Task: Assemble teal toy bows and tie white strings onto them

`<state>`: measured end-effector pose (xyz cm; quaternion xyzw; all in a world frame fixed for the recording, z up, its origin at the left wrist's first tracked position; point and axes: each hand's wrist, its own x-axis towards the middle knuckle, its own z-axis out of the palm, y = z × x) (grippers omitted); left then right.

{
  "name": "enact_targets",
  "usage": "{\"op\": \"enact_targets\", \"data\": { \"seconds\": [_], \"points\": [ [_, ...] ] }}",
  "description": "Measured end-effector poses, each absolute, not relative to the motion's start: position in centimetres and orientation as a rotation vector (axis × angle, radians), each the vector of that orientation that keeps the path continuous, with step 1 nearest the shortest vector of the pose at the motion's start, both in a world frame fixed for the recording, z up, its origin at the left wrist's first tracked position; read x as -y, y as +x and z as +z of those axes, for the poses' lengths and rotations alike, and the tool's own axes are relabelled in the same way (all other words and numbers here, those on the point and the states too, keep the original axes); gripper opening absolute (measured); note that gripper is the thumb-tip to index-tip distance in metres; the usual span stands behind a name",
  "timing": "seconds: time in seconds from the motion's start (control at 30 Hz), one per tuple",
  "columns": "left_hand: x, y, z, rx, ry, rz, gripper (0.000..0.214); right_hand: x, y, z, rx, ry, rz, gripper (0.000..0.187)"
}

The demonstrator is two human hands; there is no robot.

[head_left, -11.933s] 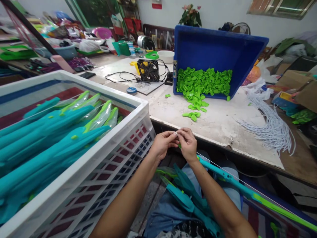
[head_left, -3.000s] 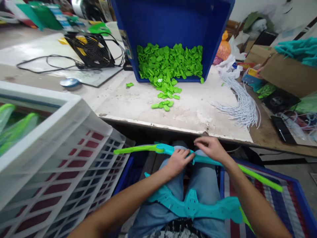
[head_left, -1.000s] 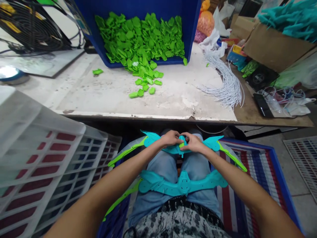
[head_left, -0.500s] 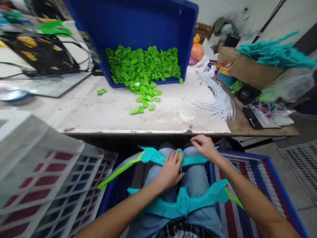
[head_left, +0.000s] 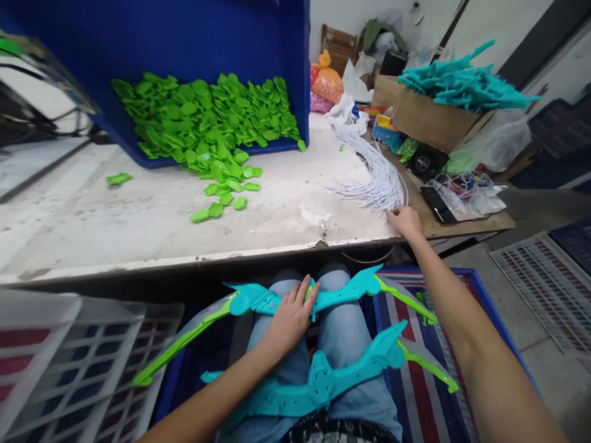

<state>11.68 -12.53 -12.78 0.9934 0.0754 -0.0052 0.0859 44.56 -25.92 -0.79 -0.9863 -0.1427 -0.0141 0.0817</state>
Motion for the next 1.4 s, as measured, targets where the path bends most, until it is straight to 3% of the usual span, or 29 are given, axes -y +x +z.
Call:
{"op": "enact_targets", "data": {
  "seconds": [0.17,0.3,0.4,0.57,0.77,1.03,1.13,1.23,1.4],
  "points": [
    [13.6,11.6,-13.3,-0.253,2.943,-0.017,0.064,20.7,41.8,-1.4,0.983,-2.793,-0.437,0.031],
    [13.3,11.8,-13.0,-0.288,2.835,-0.047,0.072,9.9,35.4,-2.3,1.714,-2.373,-0.121,0.027],
    [13.6,10.0,-12.0,-0.277,2.707,0.04,0.085,1.9,30.5,-2.8,1.811,-2.238,-0.025,0.033],
    [16.0,3.6,-10.2,-0.236,2.431,-0.012,0.05,-3.5,27.4,-3.2,1.784,-2.352,-0.003,0.029],
    [19.2,0.1,-10.6,-0.227,2.371,-0.412,0.087,4.3,29.2,-4.1,1.794,-2.315,0.018,0.026],
    [18.6,2.9,-9.5,-0.17,2.408,-0.597,0.106,14.5,31.8,-5.5,1.708,-2.272,-0.101,0.029],
    [17.8,3.7,-9.3,-0.245,2.216,-0.672,0.097,17.7,29.8,-4.6,1.645,-2.216,-0.036,0.028],
    [16.5,4.4,-10.3,-0.284,1.938,-0.603,0.074,23.3,25.5,-4.5,1.67,-2.009,0.162,0.031],
    [15.3,5.8,-12.0,-0.321,1.365,-0.618,0.042,33.3,17.2,-8.0,1.724,-1.891,0.41,0.026]
  ]
}}
